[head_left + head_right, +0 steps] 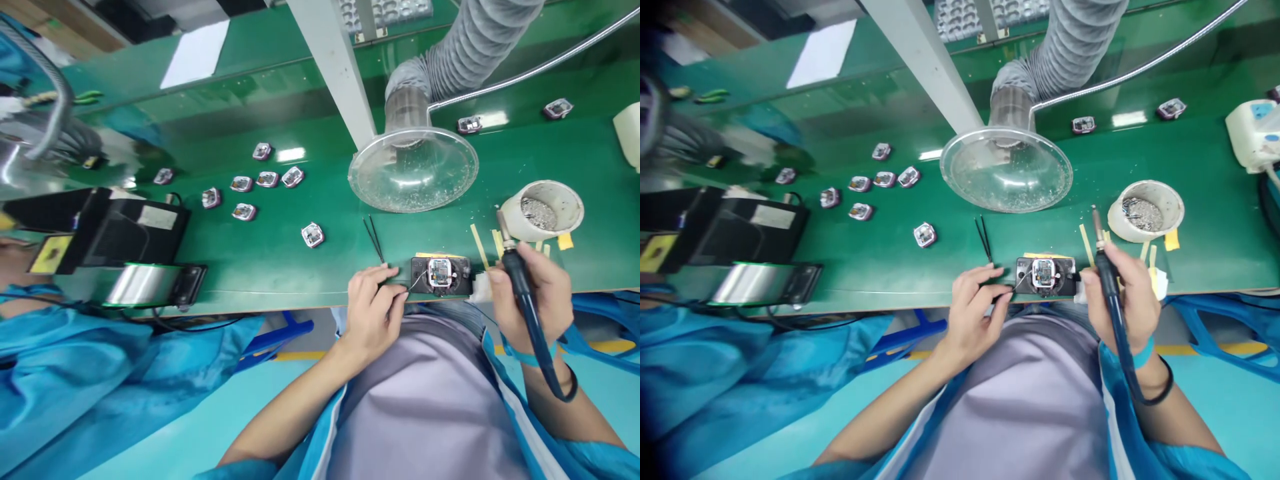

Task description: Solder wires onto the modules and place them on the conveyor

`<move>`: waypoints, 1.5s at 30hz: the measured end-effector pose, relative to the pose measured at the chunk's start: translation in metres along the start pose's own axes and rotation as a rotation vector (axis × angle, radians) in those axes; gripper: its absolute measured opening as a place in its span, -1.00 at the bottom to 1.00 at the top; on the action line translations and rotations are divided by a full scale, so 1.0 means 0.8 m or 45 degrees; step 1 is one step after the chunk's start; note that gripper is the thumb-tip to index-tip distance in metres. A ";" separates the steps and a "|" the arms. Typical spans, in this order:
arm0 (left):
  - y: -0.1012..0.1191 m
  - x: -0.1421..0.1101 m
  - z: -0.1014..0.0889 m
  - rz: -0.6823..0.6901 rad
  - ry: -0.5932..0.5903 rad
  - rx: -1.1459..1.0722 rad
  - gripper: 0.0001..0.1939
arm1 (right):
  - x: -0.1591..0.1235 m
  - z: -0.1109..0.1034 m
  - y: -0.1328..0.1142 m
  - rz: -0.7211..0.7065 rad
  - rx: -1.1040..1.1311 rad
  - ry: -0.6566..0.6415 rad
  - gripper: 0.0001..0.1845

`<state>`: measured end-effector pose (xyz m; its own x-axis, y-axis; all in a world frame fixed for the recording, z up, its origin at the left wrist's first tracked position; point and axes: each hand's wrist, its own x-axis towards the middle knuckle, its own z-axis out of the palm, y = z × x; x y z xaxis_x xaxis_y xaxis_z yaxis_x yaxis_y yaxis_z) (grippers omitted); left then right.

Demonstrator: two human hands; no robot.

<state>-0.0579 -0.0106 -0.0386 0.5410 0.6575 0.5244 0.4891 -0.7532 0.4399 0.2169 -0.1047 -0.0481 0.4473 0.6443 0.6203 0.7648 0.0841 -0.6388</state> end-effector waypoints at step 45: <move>0.018 0.032 0.029 0.058 0.197 -0.121 -0.75 | -0.004 0.029 -0.021 -0.030 0.593 -0.108 -0.79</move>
<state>-0.0214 -0.0043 -0.0355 0.4455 0.6177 0.6480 0.3960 -0.7851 0.4762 0.1919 -0.0905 -0.0498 0.3780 0.6961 0.6104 0.4762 0.4193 -0.7730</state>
